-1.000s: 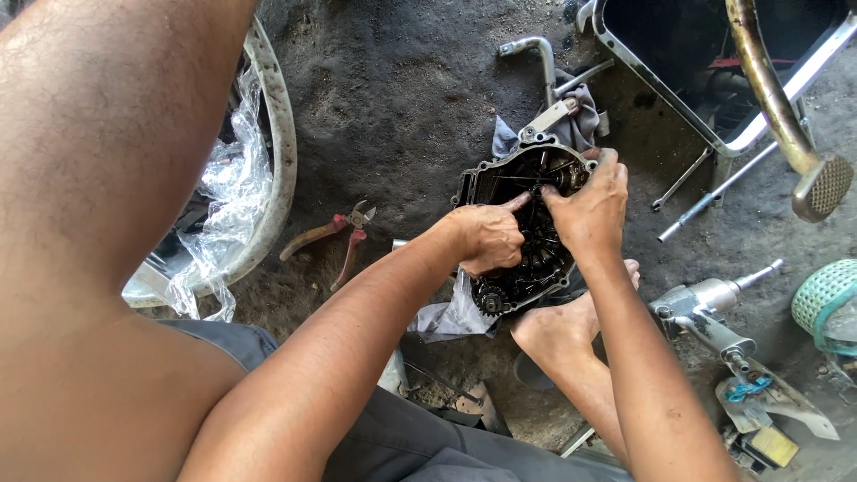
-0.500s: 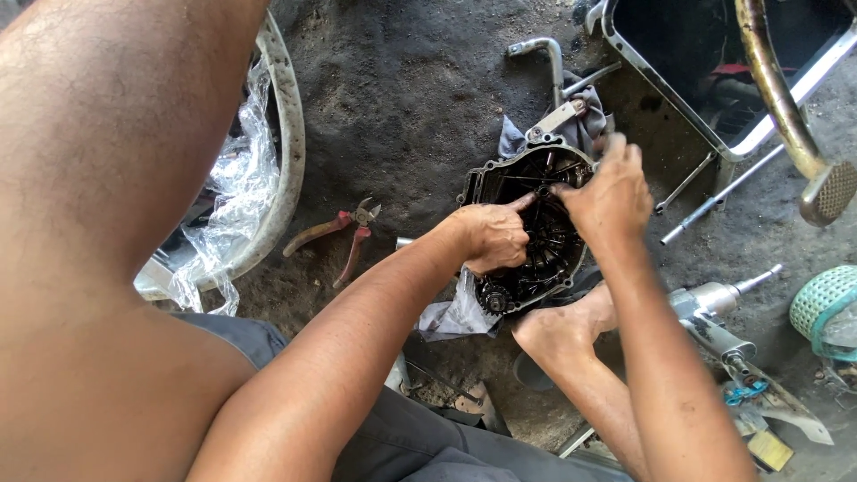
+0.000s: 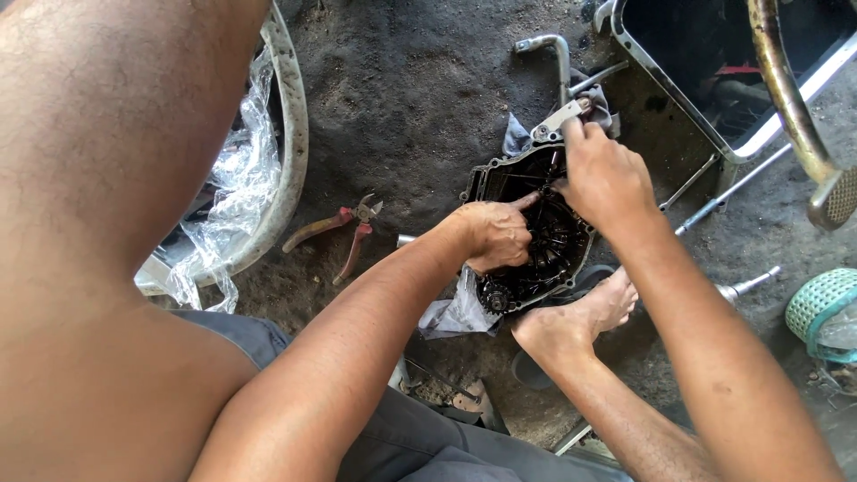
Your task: Cleaning the interior of a motorcycle engine cover and removing internal components.
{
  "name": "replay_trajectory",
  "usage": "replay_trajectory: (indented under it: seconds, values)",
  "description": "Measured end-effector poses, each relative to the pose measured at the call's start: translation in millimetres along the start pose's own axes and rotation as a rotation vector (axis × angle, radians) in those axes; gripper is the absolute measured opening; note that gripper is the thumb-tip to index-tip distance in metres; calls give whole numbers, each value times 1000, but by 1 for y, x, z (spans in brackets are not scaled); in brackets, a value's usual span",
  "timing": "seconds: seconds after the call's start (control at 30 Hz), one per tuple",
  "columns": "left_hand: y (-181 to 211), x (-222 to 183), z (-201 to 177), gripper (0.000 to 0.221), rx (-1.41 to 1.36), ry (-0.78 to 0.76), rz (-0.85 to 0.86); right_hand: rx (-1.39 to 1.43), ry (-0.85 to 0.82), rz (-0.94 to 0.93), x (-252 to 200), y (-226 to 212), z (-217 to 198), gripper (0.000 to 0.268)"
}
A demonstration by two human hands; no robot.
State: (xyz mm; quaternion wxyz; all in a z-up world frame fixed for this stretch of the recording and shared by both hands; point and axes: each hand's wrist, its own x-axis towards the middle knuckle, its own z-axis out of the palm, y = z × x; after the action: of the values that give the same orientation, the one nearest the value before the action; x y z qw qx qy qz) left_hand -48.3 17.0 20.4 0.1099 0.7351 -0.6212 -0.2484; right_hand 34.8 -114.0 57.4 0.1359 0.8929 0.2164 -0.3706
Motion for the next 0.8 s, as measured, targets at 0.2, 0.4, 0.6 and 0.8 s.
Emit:
replay_trajectory:
  seconds: [0.2, 0.4, 0.6, 0.8]
  values:
    - [-1, -3, -1, 27, -10, 24, -3, -210, 611, -535, -29, 18, -2, 16]
    - [-1, -5, 0, 25, 3, 35, 2, -553, 62, -370, -42, 3, -36, 8]
    - [0, -7, -4, 25, 24, 19, -9, -760, -87, -466, -38, 2, -37, 20]
    - [-1, -11, -14, 23, 1, 16, 0, -777, -20, -480, -36, 5, -33, 21]
